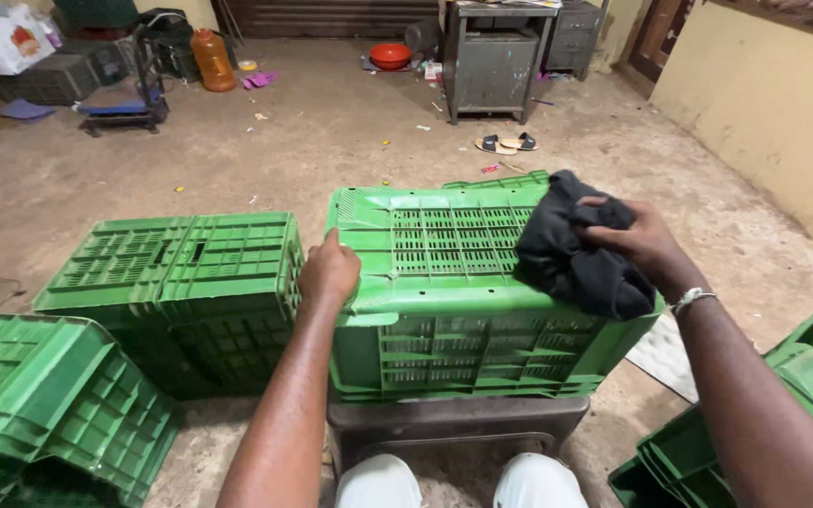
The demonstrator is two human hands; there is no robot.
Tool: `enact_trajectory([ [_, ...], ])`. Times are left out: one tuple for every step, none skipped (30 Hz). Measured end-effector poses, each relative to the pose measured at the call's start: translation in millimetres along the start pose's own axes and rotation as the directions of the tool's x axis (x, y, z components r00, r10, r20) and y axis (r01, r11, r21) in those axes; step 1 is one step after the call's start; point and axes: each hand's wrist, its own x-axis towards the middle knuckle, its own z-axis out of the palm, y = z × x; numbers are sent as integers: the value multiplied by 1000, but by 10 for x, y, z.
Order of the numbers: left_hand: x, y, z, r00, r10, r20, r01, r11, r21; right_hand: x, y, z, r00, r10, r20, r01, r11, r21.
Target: The person wipes the interior and exterior surfaces of green plastic crates using a dark cloth. The person turns the crate over and wipes multiple sides, then places the crate on a stack.
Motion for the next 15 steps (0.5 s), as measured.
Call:
enact_trajectory([
  [-13, 0, 16, 999, 19, -34, -20, 999, -43, -12, 21, -82, 998, 26, -56, -25, 1000, 14],
  [-39, -21, 15, 997, 32, -70, -37, 996, -82, -15, 51, -92, 999, 20, -43, -21, 1000, -18],
  [-73, -30, 11, 993, 43, -107, -55, 991, -120, -7, 69, -64, 999, 15, -30, -16, 999, -50],
  [-92, -28, -25, 988, 35, -149, -68, 973, -220, 36, 70, 9, 1000, 7, -18, -8, 997, -77],
  [-117, -13, -65, 981, 23, -190, -84, 945, -317, 77, 59, 103, 999, -35, 21, 36, 998, -60],
  [-148, 2, -111, 973, 6, -232, -103, 907, -408, 125, 41, 225, 995, -79, 60, 81, 996, -39],
  [-175, 25, -157, 975, -39, -221, -73, 877, -475, 169, 11, 360, 988, -122, 99, 125, 992, -17],
  [-194, 42, -206, 975, -82, -206, -42, 843, -537, 209, -27, 520, 983, -133, 123, 138, 990, -30],
  [-207, 60, -246, 974, -125, -188, -12, 803, -596, 252, -72, 700, 979, -144, 147, 152, 987, -43],
  [-220, 75, -274, 972, -159, -172, 23, 796, -605, 286, -121, 895, 973, -153, 173, 165, 985, -56],
  [-218, 87, -286, 969, -194, -156, 59, 787, -614, 341, -182, 1097, 964, -168, 208, 178, 984, -27],
  [-207, 82, -272, 964, -228, -138, 95, 778, -622, 392, -235, 1310, 953, -183, 242, 188, 982, 2],
  [-193, 64, -241, 962, -219, -163, 63, 760, -647, 401, -270, 1521, 943, -193, 270, 192, 981, 32],
  [-163, 50, -212, 959, -209, -192, 27, 739, -673, 425, -320, 1725, 931, -210, 298, 200, 978, 62],
  [-127, 22, -180, 954, -200, -221, -11, 718, -696, 474, -377, 1933, 906, -287, 311, 285, 957, 53],
])
